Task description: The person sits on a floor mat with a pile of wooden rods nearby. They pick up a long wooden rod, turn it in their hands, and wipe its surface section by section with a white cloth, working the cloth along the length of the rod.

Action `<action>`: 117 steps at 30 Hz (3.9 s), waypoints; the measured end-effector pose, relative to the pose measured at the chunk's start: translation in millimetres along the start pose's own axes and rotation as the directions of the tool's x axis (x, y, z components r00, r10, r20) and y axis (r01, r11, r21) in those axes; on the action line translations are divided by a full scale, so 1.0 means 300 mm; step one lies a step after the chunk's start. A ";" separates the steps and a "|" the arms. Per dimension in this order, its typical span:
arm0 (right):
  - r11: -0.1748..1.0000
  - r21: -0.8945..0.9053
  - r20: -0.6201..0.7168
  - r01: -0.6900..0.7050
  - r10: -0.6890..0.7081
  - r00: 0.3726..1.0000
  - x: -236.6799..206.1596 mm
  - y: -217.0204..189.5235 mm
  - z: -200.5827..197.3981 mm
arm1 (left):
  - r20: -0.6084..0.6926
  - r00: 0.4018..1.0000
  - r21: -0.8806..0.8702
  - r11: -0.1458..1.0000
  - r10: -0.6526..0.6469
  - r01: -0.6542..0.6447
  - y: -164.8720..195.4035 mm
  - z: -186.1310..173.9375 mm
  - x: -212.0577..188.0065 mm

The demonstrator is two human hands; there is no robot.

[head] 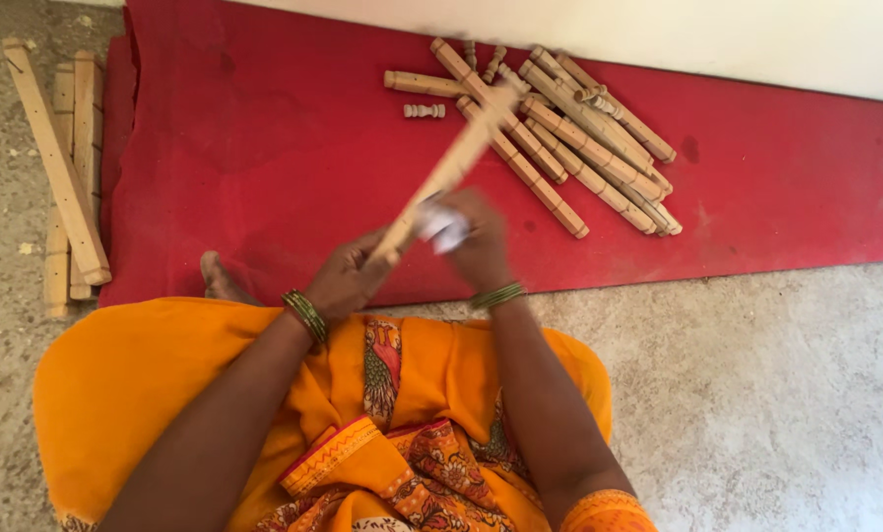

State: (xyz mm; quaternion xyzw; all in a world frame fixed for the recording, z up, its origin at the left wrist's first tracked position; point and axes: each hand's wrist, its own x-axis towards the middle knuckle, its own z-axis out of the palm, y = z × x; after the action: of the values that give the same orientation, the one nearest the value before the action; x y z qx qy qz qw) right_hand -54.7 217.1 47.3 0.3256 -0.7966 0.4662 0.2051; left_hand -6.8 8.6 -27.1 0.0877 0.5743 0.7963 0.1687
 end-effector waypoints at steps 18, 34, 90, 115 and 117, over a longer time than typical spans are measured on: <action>0.992 0.104 0.111 -0.072 0.061 0.992 -0.027 -0.064 0.072 | -0.039 0.996 -0.027 0.996 -0.085 0.084 0.053 -0.010 -0.003; 0.923 0.242 0.212 -0.299 0.251 0.945 -0.070 -0.046 0.051 | -0.118 0.983 -0.363 0.927 -0.141 0.090 0.048 -0.014 -0.006; 0.988 -0.110 0.455 -0.109 0.148 0.878 -0.113 -0.170 0.156 | -0.258 0.966 -0.104 0.995 -0.028 0.002 0.025 -0.063 -0.003; 0.972 -0.184 0.086 -0.144 0.162 0.983 -0.052 -0.077 0.045 | -0.156 0.967 0.066 0.975 -0.200 0.212 0.025 0.018 -0.019; 0.975 -0.131 0.102 -0.182 0.196 0.975 -0.051 -0.060 0.040 | -0.142 0.974 0.047 0.981 -0.178 0.186 0.031 0.026 -0.024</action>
State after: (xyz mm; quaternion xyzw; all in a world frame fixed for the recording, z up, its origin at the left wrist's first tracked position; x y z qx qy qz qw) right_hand -31.5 205.3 43.0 0.2614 -0.8610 0.4153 0.1334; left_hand 0.9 10.3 -15.6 -0.0155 0.6137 0.7641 0.1983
